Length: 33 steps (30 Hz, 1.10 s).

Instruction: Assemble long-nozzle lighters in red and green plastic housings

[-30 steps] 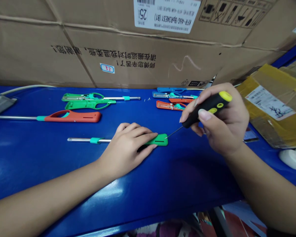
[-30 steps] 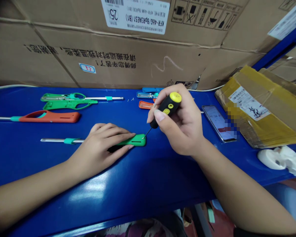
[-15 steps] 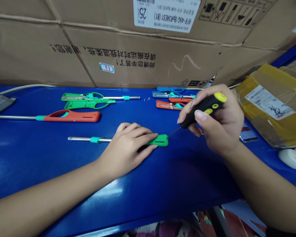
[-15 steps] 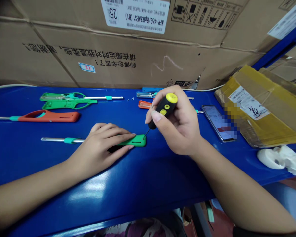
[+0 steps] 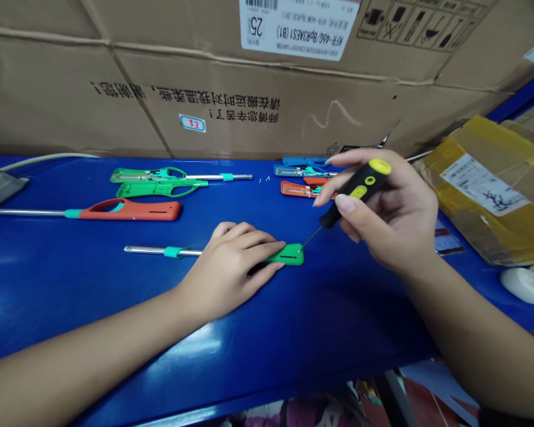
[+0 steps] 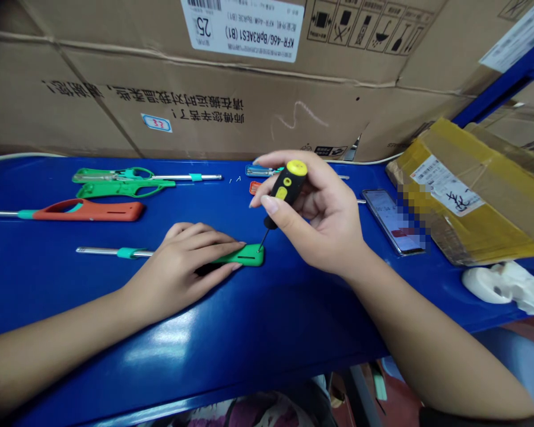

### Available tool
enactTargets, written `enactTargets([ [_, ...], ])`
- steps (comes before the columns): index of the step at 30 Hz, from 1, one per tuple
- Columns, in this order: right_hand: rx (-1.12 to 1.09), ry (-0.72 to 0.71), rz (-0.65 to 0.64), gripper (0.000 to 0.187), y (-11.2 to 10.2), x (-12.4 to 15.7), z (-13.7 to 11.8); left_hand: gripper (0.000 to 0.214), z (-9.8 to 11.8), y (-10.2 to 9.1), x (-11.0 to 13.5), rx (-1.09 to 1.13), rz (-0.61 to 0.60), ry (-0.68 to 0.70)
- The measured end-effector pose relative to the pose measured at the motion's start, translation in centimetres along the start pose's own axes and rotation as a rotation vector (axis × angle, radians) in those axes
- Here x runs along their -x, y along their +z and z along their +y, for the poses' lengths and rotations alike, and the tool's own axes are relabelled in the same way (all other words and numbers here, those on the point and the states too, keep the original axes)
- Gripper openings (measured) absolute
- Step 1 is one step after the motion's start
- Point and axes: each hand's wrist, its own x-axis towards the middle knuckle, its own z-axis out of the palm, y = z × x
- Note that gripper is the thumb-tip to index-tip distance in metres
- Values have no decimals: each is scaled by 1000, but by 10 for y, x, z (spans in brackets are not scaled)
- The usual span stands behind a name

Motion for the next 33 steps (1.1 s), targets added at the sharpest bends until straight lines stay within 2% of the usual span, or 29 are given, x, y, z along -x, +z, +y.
enactTargets([
  [4,-1,-60,-5,43,-2,-1,1,26,0,0,0,-3,4,3],
  [10,-116,-34,-211,42,-12,0,-5,25,0,0,0,2,11,3],
  [13,9,-114,-127,38,-12,0,-8,25,1,0,0,5,12,2],
  [18,214,-259,16,19,-8,-3,-3,26,1,0,-1,12,0,2],
  [20,254,-260,6,19,-8,-2,1,26,1,-1,-2,12,-3,2],
  [23,264,-213,-32,28,-9,2,1,25,1,-1,-1,4,1,2],
  [27,210,-167,8,27,-9,2,-3,26,0,0,0,2,5,11],
  [30,212,-314,23,22,-8,-5,-1,26,0,0,0,10,-13,26],
  [33,245,-476,-21,21,-9,-10,4,26,0,0,0,17,-36,48],
])
